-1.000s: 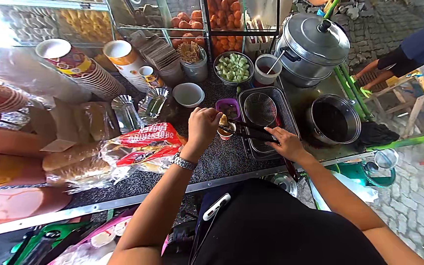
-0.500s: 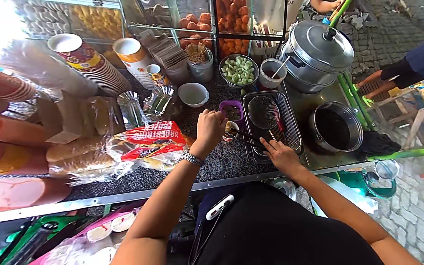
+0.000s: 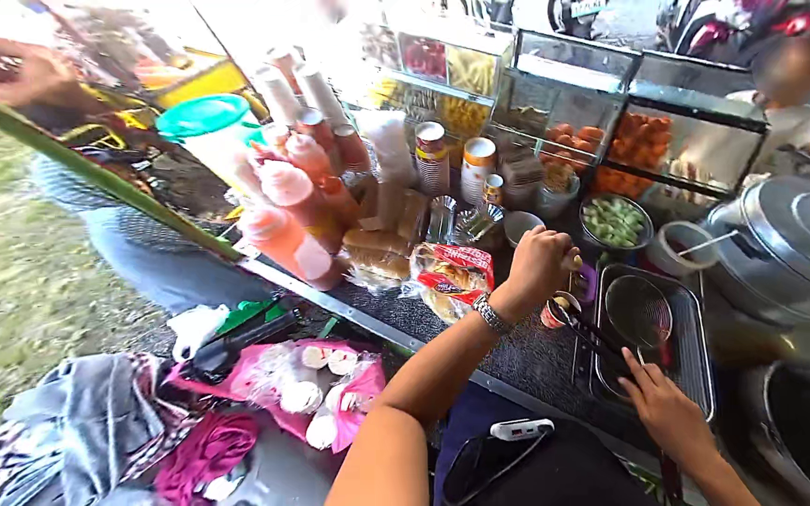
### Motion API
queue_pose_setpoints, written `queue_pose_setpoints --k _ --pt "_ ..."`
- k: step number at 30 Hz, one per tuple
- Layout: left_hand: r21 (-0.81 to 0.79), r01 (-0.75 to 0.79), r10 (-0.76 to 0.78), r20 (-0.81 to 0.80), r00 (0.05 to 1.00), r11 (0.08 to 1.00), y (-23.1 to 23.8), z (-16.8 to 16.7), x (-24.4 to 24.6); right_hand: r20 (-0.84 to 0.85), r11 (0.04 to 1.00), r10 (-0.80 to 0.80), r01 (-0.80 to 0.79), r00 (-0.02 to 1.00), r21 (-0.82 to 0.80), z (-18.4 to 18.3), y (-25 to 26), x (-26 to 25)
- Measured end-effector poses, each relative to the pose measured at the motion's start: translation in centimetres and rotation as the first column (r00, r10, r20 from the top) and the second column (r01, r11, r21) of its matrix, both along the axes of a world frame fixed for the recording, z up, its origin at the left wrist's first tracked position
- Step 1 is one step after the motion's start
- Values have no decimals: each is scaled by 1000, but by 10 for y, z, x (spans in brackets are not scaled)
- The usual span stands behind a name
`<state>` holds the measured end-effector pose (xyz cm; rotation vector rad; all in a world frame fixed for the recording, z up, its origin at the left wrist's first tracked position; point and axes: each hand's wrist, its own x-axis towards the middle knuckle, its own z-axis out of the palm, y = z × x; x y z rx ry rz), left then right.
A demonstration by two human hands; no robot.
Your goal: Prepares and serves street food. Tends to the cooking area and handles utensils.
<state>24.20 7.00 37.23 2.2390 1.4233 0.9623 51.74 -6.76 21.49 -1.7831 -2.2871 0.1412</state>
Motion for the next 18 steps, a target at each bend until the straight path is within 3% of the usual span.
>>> queue_pose_setpoints --k 5,12,15,18 --pt "-194 -88 135 241 961 977 -7 -10 -13 -36 998 -53 52 998 -26 9 -2 10" --pt "-286 -197 307 418 855 938 -14 -31 -22 -176 986 -158 146 972 -79 10 -24 23" --pt "-376 -108 335 615 713 920 -16 -42 -23 -258 971 -240 226 936 -83 4 -37 29" --pt "-445 71 368 811 455 893 -21 -58 -12 -334 953 -292 302 896 -22 3 -46 29"
